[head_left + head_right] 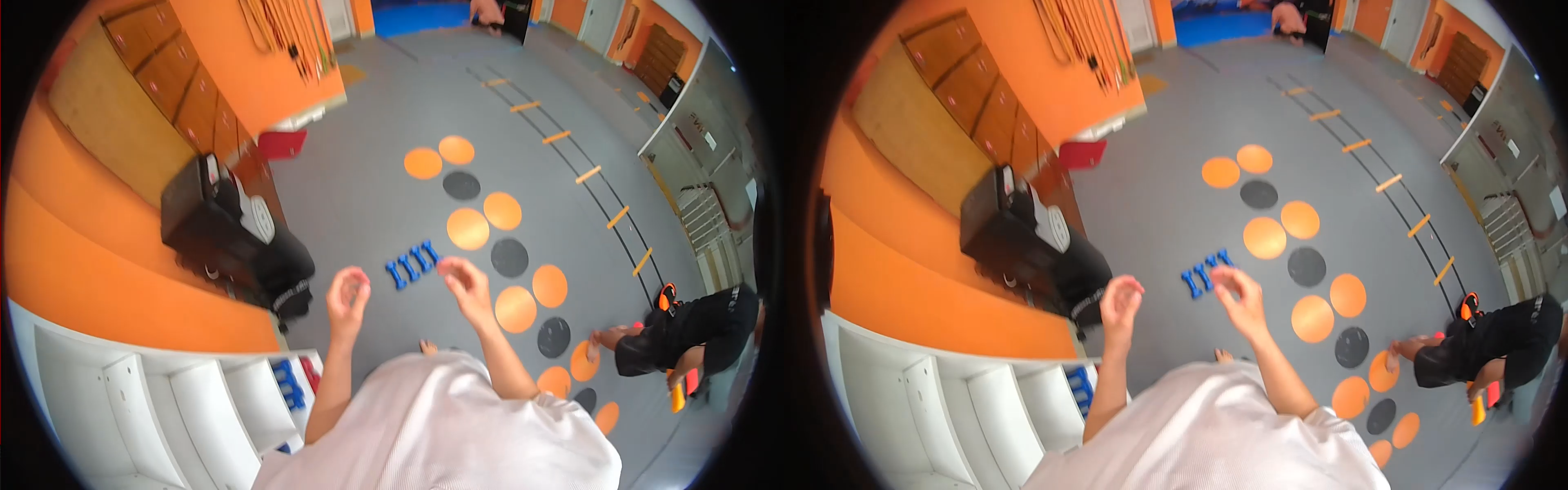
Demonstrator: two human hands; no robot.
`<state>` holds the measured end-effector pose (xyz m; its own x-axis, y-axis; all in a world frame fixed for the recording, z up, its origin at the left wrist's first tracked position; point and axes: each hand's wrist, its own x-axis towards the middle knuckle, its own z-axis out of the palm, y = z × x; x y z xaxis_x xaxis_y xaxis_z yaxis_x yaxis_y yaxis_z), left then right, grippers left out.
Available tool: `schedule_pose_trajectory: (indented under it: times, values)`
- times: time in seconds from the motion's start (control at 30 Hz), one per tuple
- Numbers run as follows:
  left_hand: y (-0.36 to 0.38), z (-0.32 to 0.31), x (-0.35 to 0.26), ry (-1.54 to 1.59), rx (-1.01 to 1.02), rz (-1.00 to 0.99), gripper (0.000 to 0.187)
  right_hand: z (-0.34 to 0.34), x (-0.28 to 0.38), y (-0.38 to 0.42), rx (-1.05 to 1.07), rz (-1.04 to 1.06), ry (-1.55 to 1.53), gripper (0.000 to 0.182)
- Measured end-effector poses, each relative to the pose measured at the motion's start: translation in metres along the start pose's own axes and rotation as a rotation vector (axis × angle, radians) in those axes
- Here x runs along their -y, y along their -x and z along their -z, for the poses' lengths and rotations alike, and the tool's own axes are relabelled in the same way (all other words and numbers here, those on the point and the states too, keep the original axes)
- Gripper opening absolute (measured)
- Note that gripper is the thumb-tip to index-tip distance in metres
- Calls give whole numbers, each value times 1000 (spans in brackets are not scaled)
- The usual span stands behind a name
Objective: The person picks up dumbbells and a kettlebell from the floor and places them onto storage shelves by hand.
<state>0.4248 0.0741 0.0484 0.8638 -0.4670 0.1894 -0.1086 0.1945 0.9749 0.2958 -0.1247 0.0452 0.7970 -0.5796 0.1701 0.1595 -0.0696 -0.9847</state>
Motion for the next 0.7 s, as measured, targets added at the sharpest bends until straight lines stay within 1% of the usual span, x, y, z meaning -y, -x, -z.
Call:
schedule_pose_trajectory:
  times: [0.07,0.13,0.17,0.2,0.23,0.37,0.47,0.53,0.57,0.63,0.7]
  values:
    - [-8,-3,9,-8,-64,18,20,9,1,-19,37,-33,10,23]
    - [-13,-6,23,17,-160,82,15,16,3,-33,76,-96,25,23]
    - [-17,-7,29,23,-217,114,13,17,1,-46,73,-90,0,23]
    - [-18,-8,37,27,-239,136,13,18,-2,-57,72,-75,-29,23]
    - [-23,-6,45,19,-267,168,12,17,-6,-68,81,-106,-28,23]
    - [-63,2,71,-6,-322,277,12,7,-40,-118,112,-194,-28,22]
    - [-106,11,111,18,-352,388,12,-2,-71,-161,139,-277,2,20]
    - [-132,20,161,44,-373,460,13,-7,-105,-184,127,-378,-54,18]
    - [-139,26,200,-1,-348,526,12,-10,-127,-192,96,-422,-34,18]
    - [-146,37,300,-46,-325,678,12,-8,-197,-206,63,-529,-23,17]
    - [-140,46,410,-58,-353,873,15,-5,-294,-214,39,-649,-37,17]
